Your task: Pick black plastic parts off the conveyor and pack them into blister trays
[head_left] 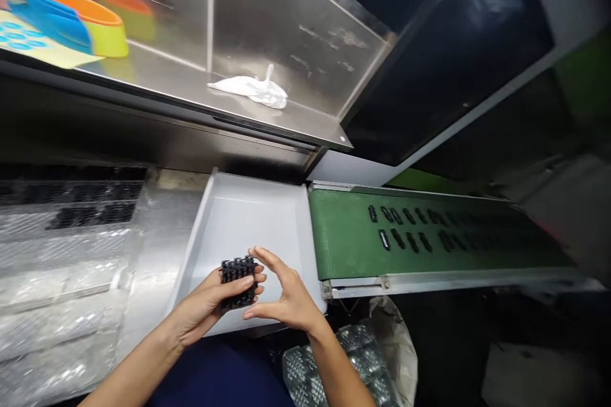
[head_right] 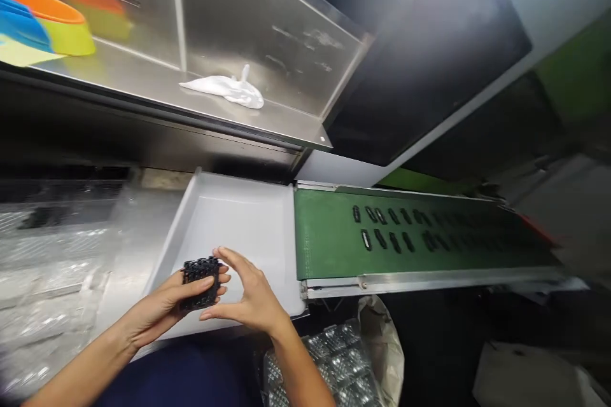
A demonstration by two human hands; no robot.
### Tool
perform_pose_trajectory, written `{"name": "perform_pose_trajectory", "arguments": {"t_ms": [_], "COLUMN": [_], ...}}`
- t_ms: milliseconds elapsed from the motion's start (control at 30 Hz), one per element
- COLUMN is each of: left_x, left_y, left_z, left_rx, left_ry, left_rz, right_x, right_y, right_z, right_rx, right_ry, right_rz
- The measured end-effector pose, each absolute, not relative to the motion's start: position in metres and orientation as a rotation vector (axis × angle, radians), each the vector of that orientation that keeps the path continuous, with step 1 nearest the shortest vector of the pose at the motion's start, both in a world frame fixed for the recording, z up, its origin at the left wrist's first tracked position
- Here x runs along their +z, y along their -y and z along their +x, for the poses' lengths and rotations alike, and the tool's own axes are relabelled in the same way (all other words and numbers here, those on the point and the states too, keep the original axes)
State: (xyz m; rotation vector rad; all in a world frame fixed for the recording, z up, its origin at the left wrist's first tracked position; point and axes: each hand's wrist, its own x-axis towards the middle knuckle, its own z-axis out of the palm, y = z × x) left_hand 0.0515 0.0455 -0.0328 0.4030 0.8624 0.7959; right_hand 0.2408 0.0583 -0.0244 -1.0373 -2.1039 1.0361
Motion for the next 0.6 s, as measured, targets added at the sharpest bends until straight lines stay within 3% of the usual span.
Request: {"name": "perform_pose_trajectory", "arguments": {"t_ms": [167, 300, 467, 600], "left_x": [-0.035, -0.033, -0.03, -0.029], "left_y": [-0.059, -0.066, -0.076, -0.077], "left_z": [0.066, 0.076, 0.084, 0.082], "left_rx": [0.74, 0.718, 0.805, 0.922], "left_ry": [-0.853, -0.83, -0.818, -0.819], "left_rz": [0.446, 0.46, 0.406, 0.43], "right_x": [-0.019, -0.001, 0.009, -0.004], "right_y": [-0.132, -0.178, -0.189, -0.162], "right_z": [0.336, 0.424, 0.451, 0.384], "right_rx": [0.562, 0.275, 0.312, 0.557], "right_ry": [1.835, 1.492, 1.354, 1.381], "right_rz": [-1.553, -1.717, -1.701, -1.593]}}
